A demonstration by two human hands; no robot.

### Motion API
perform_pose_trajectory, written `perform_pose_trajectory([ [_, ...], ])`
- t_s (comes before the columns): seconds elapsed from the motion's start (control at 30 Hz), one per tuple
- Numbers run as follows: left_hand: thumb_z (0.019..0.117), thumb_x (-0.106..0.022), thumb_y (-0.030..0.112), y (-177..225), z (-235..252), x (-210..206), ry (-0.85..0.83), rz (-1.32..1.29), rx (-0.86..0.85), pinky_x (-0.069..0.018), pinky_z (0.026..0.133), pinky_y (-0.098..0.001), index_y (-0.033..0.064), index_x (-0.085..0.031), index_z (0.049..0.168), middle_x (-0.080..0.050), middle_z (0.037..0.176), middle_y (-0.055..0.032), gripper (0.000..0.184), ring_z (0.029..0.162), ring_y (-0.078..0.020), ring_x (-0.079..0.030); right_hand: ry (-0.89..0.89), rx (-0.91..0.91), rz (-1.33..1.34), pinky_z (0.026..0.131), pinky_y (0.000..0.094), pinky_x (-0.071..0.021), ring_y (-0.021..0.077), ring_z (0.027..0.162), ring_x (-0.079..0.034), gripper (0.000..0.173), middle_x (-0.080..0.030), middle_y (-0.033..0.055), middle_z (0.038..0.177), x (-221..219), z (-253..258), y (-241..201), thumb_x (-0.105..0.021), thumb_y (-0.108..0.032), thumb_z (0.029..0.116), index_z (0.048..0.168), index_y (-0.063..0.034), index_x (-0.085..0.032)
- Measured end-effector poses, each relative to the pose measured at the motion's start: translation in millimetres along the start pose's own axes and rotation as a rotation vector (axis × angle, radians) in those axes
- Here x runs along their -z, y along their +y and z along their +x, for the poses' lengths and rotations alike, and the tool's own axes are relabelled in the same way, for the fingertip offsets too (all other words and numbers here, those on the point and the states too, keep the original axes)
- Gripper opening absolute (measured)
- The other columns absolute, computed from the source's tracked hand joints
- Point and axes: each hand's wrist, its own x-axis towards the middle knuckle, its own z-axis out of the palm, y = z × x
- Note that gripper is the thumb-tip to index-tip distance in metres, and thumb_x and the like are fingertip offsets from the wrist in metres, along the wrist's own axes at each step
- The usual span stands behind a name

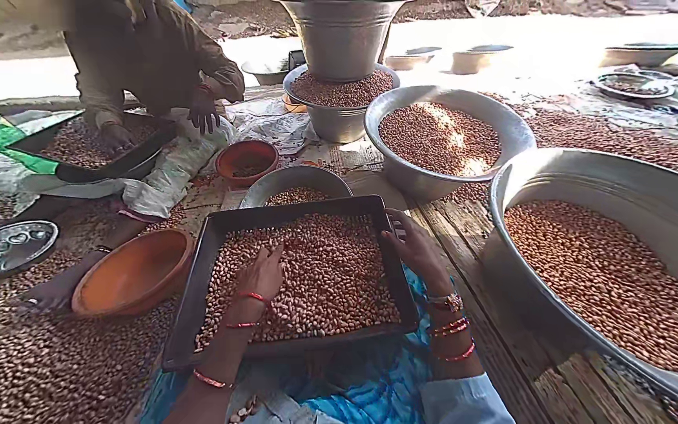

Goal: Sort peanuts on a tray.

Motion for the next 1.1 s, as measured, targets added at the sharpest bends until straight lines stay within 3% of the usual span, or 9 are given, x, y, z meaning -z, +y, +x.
perform_pose_trajectory([
  [0.1,0.1071,-0.056,0.021,-35,-4,11,0.178,-0.033,0.084,-0.0428,0.108,-0.0633,0.0037,-0.046,0.154,-0.041,0.154,-0.0333,0.051,0.131,-0.0524,-0.053,-0.023,0.118,-0.048,0.092,0.0409,-0.0549,0.0255,0.105,-0.07,0.03,-0.072,0.0159,0.118,-6,-17,-21,-0.06,-0.015,0.1015,0.129,-0.0048,-0.067],
  [0.2,0.1022,-0.06,0.009,-49,-14,6,0.365,-0.147,-0.08,-0.049,0.099,-0.0597,0.0022,-0.069,0.128,-0.064,0.129,-0.0275,0.028,0.113,-0.0453,-0.065,-0.191,0.139,-0.107,0.093,0.0457,-0.0534,0.0253,0.101,-0.071,0.024,-0.075,0.013,0.108,-21,-21,-41,-0.056,-0.014,0.1031,0.117,-0.0046,-0.073],
  [0.27,0.1012,-0.058,0.003,-48,-18,0,0.37,-0.181,-0.168,-0.0507,0.096,-0.0598,0.0039,-0.075,0.116,-0.071,0.119,-0.0224,0.023,0.107,-0.0412,-0.069,-0.285,0.157,-0.144,0.092,0.05,-0.0532,0.028,0.1,-0.071,0.023,-0.075,0.0139,0.105,-35,-19,-49,-0.058,-0.015,0.1024,0.113,-0.0039,-0.074],
  [0.6,0.1012,-0.058,0.003,-58,-15,6,0.383,-0.239,-0.167,-0.0501,0.099,-0.0579,0.0047,-0.075,0.116,-0.072,0.119,-0.0213,0.023,0.11,-0.0397,-0.069,-0.491,0.154,-0.412,0.093,0.0548,-0.0514,0.0365,0.109,-0.068,0.021,-0.073,0.0186,0.111,-73,-33,-56,-0.059,-0.013,0.0999,0.111,-0.0038,-0.074],
  [0.87,0.1025,-0.062,0.018,-58,-8,-6,0.279,-0.051,-0.09,-0.0499,0.1,-0.0576,0.0074,-0.075,0.121,-0.068,0.125,-0.0215,0.025,0.118,-0.0401,-0.065,-0.544,0.1,-0.492,0.096,0.0564,-0.0506,0.0378,0.112,-0.068,0.023,-0.072,0.0199,0.113,-77,-28,-58,-0.056,-0.013,0.1015,0.113,-0.003,-0.073],
  [0.93,0.1021,-0.062,0.018,-56,-5,-9,0.22,-0.006,-0.062,-0.0491,0.101,-0.0582,0.0061,-0.074,0.121,-0.066,0.127,-0.0226,0.025,0.122,-0.0412,-0.062,-0.547,0.184,-0.416,0.094,0.0557,-0.0515,0.037,0.108,-0.069,0.022,-0.073,0.0196,0.11,-73,-31,-61,-0.056,-0.011,0.1009,0.112,-0.0026,-0.073],
  [1.0,0.1,-0.066,0.015,-62,-7,-6,0.164,-0.125,-0.189,-0.0491,0.101,-0.0581,0.0012,-0.075,0.116,-0.069,0.12,-0.0233,0.022,0.116,-0.0394,-0.066,-0.562,0.424,-0.098,0.084,0.0466,-0.0561,0.0286,0.09,-0.073,0.015,-0.075,0.0157,0.096,-58,-42,-60,-0.064,-0.007,0.097,0.104,-0.0005,-0.076],
  [1.03,0.0973,-0.07,0.012,-71,-11,-4,0.12,-0.265,-0.344,-0.0522,0.096,-0.0526,-0.0006,-0.076,0.11,-0.073,0.11,-0.0194,0.018,0.104,-0.0325,-0.07,-0.626,0.538,0.128,0.082,0.0394,-0.0584,0.0213,0.087,-0.073,0.014,-0.076,0.0129,0.095,-48,-49,-61,-0.068,-0.004,0.0957,0.106,0.0015,-0.075],
  [1.1,0.0902,-0.069,0.01,-98,-21,3,-0.045,-0.594,-0.675,-0.0592,0.087,-0.0265,0.006,-0.075,0.108,-0.077,0.101,0.003,0.019,0.092,-0.0049,-0.072,-0.665,0.643,0.494,0.091,0.0341,-0.0595,0.0176,0.099,-0.073,0.023,-0.075,0.0146,0.108,-30,-58,-59,-0.068,0.001,0.0934,0.116,0.008,-0.07],
])
